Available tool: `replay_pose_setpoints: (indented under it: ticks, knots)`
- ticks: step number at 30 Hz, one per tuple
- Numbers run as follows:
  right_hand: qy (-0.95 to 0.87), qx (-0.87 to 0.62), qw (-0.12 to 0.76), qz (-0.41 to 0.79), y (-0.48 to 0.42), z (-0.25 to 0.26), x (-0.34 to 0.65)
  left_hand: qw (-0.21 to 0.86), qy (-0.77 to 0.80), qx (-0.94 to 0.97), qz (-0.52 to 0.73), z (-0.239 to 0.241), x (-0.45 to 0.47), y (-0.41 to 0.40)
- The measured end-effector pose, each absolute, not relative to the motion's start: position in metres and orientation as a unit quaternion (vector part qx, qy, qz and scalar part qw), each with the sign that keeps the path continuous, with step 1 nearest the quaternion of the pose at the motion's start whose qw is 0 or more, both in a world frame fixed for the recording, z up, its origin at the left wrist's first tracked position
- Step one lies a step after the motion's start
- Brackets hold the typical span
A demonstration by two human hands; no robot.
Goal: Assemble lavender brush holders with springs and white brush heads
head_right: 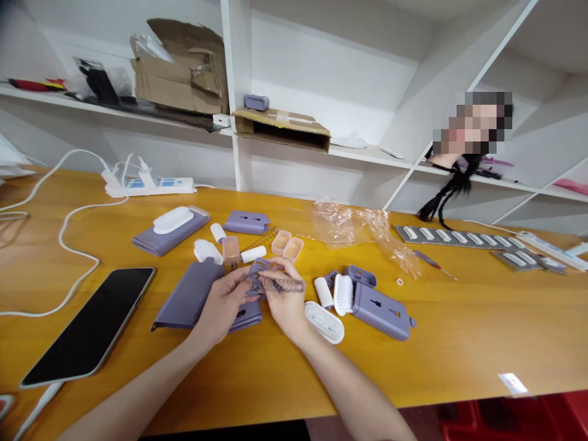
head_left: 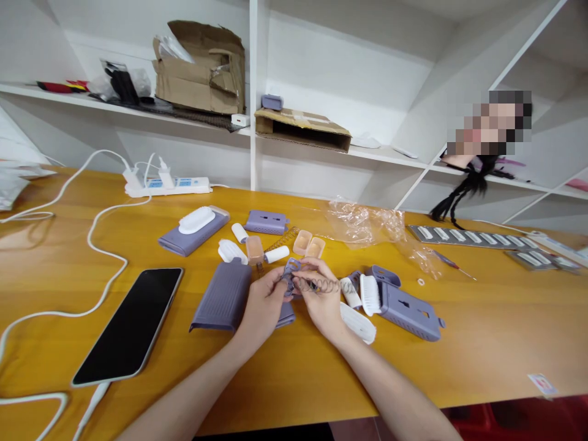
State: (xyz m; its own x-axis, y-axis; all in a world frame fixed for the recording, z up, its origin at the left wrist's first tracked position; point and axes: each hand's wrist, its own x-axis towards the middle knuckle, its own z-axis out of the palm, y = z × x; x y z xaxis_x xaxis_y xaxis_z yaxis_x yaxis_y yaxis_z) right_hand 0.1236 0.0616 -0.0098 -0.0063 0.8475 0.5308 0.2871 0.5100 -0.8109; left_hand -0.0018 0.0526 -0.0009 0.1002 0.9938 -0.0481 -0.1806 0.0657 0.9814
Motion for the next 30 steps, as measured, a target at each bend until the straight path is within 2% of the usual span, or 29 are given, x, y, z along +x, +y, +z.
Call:
replay_pose_setpoints:
  ticks: [2, 5, 9, 18, 27, 30]
  knots:
    - [-0.629, -0.445, 0.574, 0.276, 0.061, -0.008, 0.122, 0.572, 0.442, 0.471, 0.505, -0.001, -0.001, 0.052]
    - [-0.536, -0.461, 0.595, 0.383, 0.06, -0.004, 0.118, 0.557, 0.443, 0.481, 0.512, -0.001, 0.0, 0.051]
    - [-0.493, -0.456, 0.564, 0.48, 0.061, -0.001, 0.115, 0.541, 0.45, 0.489, 0.516, -0.001, -0.001, 0.052]
    - [-0.552, -0.453, 0.559, 0.42, 0.056, 0.001, 0.111, 0.488, 0.476, 0.532, 0.502, 0.0, -0.005, 0.054]
    - [-0.549, -0.487, 0.539, 0.414, 0.063, -0.013, 0.116, 0.668, 0.393, 0.466, 0.427, 0.005, -0.012, 0.062]
    - [-0.544, -0.487, 0.544, 0.413, 0.064, -0.012, 0.119, 0.683, 0.353, 0.492, 0.408, 0.008, -0.015, 0.064]
